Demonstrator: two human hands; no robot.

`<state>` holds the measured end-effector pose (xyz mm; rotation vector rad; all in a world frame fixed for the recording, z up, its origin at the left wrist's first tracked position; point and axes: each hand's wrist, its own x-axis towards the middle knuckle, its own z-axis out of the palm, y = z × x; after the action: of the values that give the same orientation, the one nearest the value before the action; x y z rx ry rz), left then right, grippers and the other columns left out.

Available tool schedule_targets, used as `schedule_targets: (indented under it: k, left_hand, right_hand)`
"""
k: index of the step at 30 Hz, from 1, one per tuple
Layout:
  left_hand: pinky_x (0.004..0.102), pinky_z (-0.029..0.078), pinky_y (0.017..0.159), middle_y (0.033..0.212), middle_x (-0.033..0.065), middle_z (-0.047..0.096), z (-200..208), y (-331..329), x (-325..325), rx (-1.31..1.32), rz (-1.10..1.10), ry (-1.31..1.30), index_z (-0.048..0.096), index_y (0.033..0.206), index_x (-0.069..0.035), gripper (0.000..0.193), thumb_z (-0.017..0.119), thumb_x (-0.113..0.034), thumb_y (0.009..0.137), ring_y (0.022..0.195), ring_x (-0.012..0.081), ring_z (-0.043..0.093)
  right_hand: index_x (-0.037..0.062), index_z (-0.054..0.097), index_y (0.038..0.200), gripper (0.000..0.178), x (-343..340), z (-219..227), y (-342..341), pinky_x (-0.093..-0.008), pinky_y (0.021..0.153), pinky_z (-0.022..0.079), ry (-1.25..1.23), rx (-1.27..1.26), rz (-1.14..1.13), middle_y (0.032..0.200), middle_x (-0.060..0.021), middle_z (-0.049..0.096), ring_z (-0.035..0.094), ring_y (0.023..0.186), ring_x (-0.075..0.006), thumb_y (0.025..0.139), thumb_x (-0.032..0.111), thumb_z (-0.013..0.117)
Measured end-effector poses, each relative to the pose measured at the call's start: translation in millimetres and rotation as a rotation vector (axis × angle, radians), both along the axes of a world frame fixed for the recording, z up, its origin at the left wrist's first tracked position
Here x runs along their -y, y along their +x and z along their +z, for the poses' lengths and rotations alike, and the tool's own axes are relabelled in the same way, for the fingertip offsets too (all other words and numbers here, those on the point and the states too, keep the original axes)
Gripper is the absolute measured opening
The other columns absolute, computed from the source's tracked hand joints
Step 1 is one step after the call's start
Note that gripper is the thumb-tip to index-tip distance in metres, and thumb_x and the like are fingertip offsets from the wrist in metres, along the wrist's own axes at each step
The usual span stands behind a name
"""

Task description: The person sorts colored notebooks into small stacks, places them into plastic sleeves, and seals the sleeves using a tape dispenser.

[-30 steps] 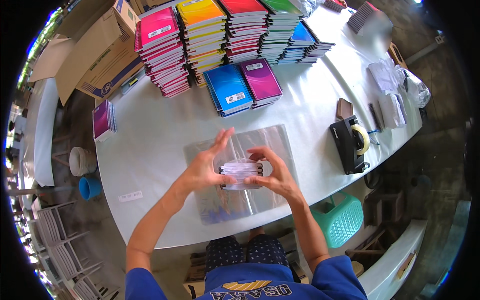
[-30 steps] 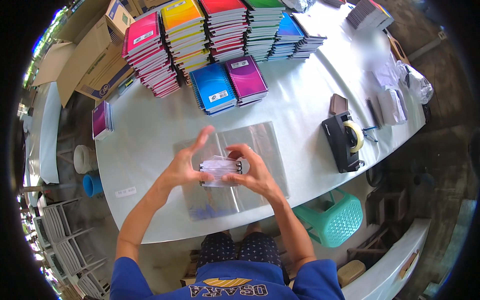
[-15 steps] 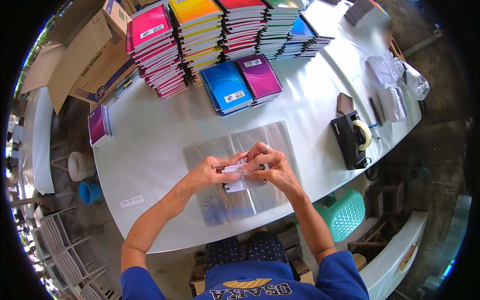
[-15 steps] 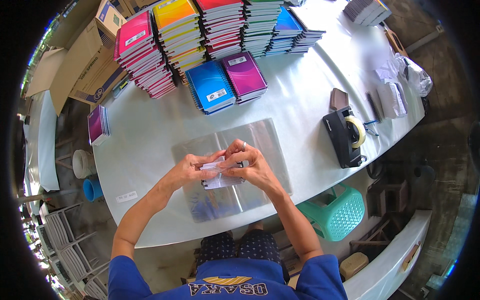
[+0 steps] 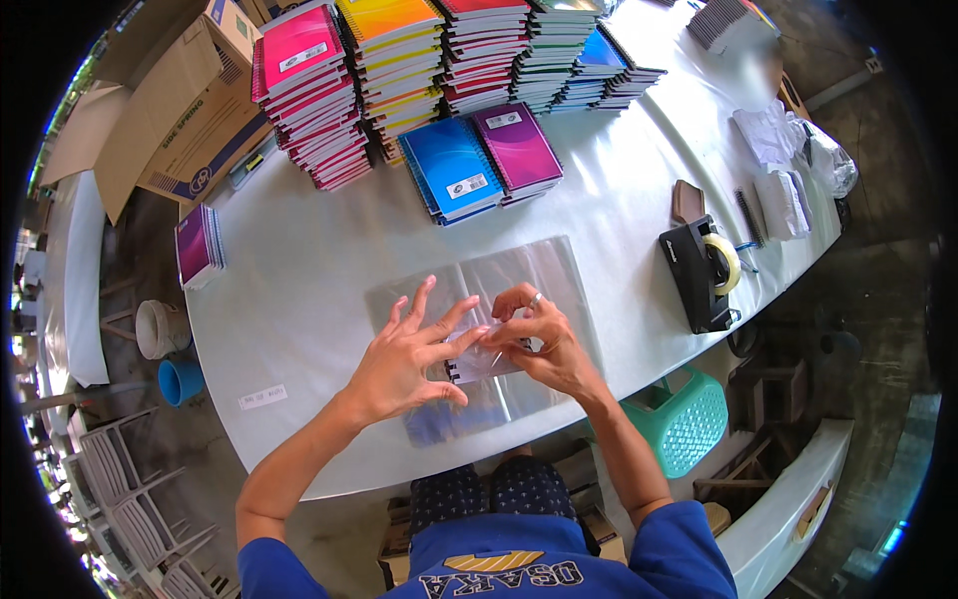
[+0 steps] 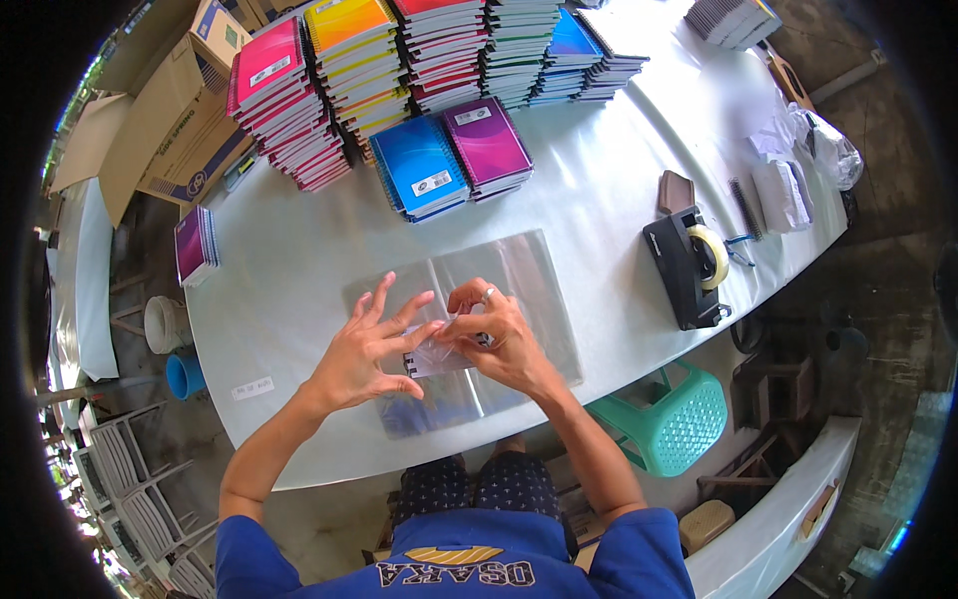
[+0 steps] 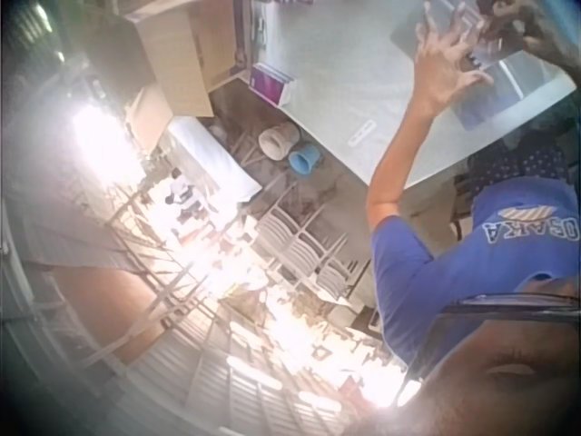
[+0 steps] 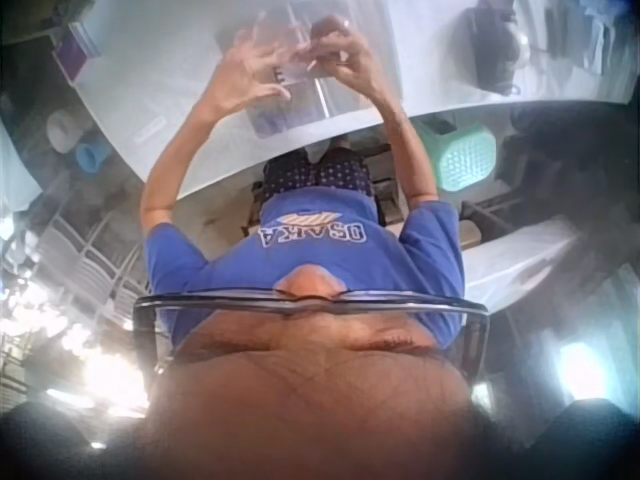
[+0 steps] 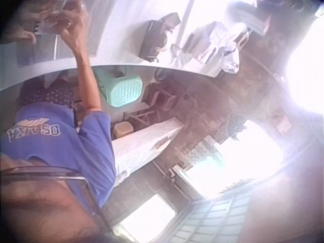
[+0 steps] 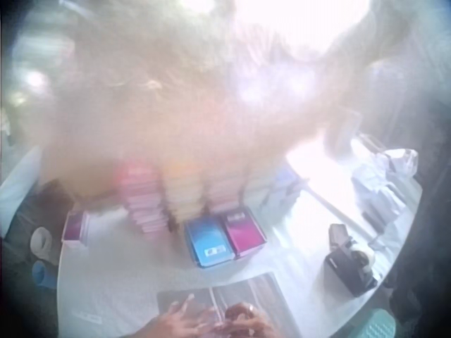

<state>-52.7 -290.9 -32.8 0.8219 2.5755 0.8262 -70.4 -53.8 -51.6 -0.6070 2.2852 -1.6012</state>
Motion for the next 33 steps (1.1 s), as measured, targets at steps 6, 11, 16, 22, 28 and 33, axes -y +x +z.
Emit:
schedule_targets:
  k: [6, 11, 16, 22, 28, 33]
  left_hand:
    - [0.0629, 0.018, 0.114, 0.155, -0.0104, 0.03, 6, 16, -1, -0.171, 0.027, -0.103, 0.052, 0.138, -0.032, 0.079, 0.079, -0.04, 0.064, 0.147, 0.0369, 0.012]
    - [0.0628, 0.018, 0.113, 0.146, -0.0102, 0.044, 6, 32, -13, -0.351, 0.058, -0.183, 0.055, 0.135, -0.025, 0.072, 0.079, -0.035, 0.068, 0.145, 0.0348, 0.019]
    - [0.0621, 0.017, 0.113, 0.135, -0.0091, 0.057, -2, 52, -19, -0.461, 0.125, -0.211, 0.058, 0.133, -0.019, 0.065, 0.078, -0.027, 0.072, 0.143, 0.0333, 0.027]
    - [0.0596, 0.015, 0.115, 0.137, -0.0057, 0.056, -6, 57, -39, -0.535, 0.167, -0.274, 0.058, 0.133, -0.016, 0.064, 0.077, -0.015, 0.072, 0.144, 0.0346, 0.026]
    - [0.0586, 0.016, 0.116, 0.14, -0.0043, 0.054, 0, 58, -42, -0.538, 0.171, -0.347, 0.056, 0.134, -0.016, 0.066, 0.077, -0.012, 0.071, 0.143, 0.0356, 0.027]
    - [0.0599, 0.02, 0.114, 0.136, -0.0071, 0.057, -1, 59, -46, -0.542, 0.188, -0.386, 0.056, 0.134, -0.018, 0.07, 0.079, -0.01, 0.069, 0.142, 0.0345, 0.03]
  right_hand:
    - [0.0249, 0.07, 0.113, 0.046, -14, 29, 10, -0.0531, 0.113, 0.024, 0.444, -0.398, 0.192, 0.146, -0.003, 0.043, 0.044, 0.127, -0.0265, 0.071, 0.009, 0.075]
    - [0.0318, 0.069, 0.114, 0.047, -13, -14, 36, -0.054, 0.115, 0.02, 0.449, -0.764, 0.096, 0.143, 0.001, 0.046, 0.047, 0.123, -0.0233, 0.074, 0.007, 0.067]
    - [0.0214, 0.072, 0.109, 0.042, -75, 2, 30, -0.0463, 0.112, 0.026, 0.244, -0.531, -0.187, 0.137, -0.0053, 0.053, 0.048, 0.121, -0.0233, 0.07, 0.007, 0.074]
    - [0.0031, 0.075, 0.089, 0.027, -374, -25, 13, -0.0338, 0.087, 0.044, 0.582, -0.218, -1.004, 0.107, -0.0134, 0.065, 0.057, 0.106, -0.026, 0.074, 0.026, 0.076]
    - [0.0087, 0.071, 0.106, 0.039, -404, -2, -11, -0.0493, 0.101, 0.037, 0.144, 0.599, -0.722, 0.108, -0.0049, 0.068, 0.051, 0.12, -0.0205, 0.083, 0.039, 0.073]
    - [0.0001, 0.07, 0.101, 0.039, -408, -18, -10, -0.0455, 0.096, 0.045, 0.024, 0.671, -0.495, 0.137, -0.0131, 0.051, 0.053, 0.118, -0.0234, 0.084, 0.035, 0.074]
